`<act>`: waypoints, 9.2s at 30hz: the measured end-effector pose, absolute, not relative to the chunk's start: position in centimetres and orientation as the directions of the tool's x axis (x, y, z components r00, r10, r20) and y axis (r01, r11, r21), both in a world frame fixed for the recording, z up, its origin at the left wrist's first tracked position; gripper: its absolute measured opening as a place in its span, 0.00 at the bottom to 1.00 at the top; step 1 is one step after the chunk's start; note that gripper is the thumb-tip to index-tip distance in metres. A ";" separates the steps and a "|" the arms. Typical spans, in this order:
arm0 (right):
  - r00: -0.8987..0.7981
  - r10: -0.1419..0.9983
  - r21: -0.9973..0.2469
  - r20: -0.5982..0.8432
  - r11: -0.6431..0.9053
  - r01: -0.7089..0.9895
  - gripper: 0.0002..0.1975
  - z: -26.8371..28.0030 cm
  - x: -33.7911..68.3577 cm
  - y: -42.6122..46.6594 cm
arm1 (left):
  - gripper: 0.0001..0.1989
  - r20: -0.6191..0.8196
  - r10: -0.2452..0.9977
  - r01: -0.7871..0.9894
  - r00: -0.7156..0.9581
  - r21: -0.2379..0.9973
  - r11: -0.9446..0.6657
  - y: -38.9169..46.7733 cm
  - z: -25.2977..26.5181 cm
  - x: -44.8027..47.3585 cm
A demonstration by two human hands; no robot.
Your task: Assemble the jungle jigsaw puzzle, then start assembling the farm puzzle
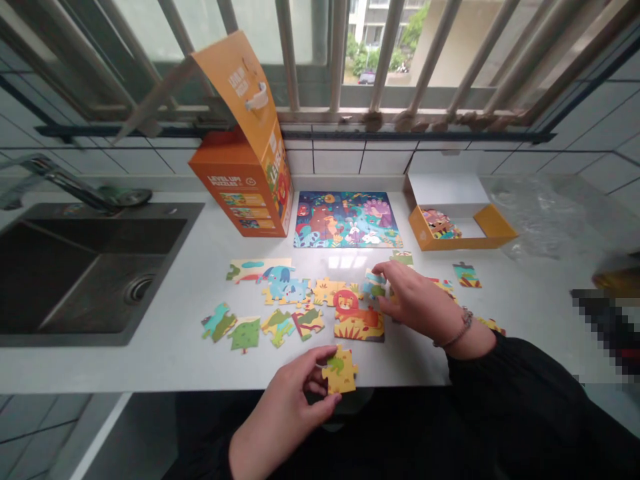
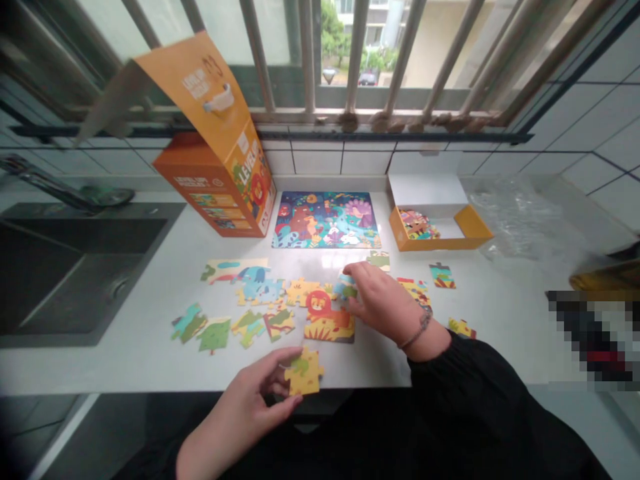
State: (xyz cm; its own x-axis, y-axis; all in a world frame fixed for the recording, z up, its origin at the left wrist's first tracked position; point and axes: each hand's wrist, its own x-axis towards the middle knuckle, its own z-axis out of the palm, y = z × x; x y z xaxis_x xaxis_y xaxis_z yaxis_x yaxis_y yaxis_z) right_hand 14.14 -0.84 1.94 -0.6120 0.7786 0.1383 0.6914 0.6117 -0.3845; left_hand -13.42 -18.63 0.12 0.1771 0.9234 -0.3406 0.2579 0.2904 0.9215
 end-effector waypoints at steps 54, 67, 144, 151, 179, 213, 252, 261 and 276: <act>-0.257 0.914 -0.891 -0.313 -0.189 0.413 0.20 -1.5 12.0 -14.9 | 0.33 -0.515 0.840 -0.483 -0.171 0.787 0.384 -17.8 3.2 -14.4; -0.245 0.967 -0.706 0.072 0.223 0.672 0.07 -1.3 11.4 -15.2 | 0.29 -0.526 0.846 -0.371 0.087 0.771 0.518 -18.3 1.1 -10.6; -0.141 0.956 -0.528 0.257 0.261 0.808 0.05 -1.3 19.5 -18.9 | 0.18 0.433 0.689 0.660 0.581 0.245 -0.710 -19.2 -2.7 -11.1; -0.434 0.876 -0.573 0.208 0.469 0.672 0.13 -1.6 15.6 -20.2 | 0.17 0.486 0.630 0.613 0.605 0.220 -0.759 -19.3 -2.3 -10.4; 0.042 0.858 0.008 0.513 -0.053 0.999 0.18 -3.0 37.5 -10.6 | 0.20 0.338 0.811 0.811 0.478 0.183 -0.555 -18.7 -2.0 -18.6; -0.408 0.887 -0.200 0.215 0.449 0.871 0.17 0.8 23.2 -1.8 | 0.15 0.448 0.798 0.829 0.402 0.193 -0.526 -17.7 -1.7 -16.5; -0.615 0.782 -0.140 -0.098 0.601 0.787 0.28 2.6 12.5 7.4 | 0.23 0.199 0.908 0.875 0.369 0.255 -0.411 -12.0 -1.4 -12.2; -0.504 0.855 -0.482 0.120 0.495 0.724 0.09 5.2 13.3 3.2 | 0.18 0.357 0.924 0.948 0.137 0.224 -0.226 -12.7 -1.9 -18.8; -0.272 0.818 -0.808 -0.507 -0.561 -0.183 0.30 1.6 8.5 -14.6 | 0.26 -0.303 0.952 -0.053 0.040 0.951 0.305 -16.4 0.7 -11.4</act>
State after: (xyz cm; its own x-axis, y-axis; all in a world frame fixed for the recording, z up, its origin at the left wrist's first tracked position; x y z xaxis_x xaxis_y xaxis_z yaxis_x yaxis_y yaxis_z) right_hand 8.49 -14.61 1.61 -0.2720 0.8182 -0.5066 -0.1826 -0.5607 -0.8076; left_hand -11.37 -16.38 0.72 0.0399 0.9522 -0.3029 -0.0528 0.3047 0.9510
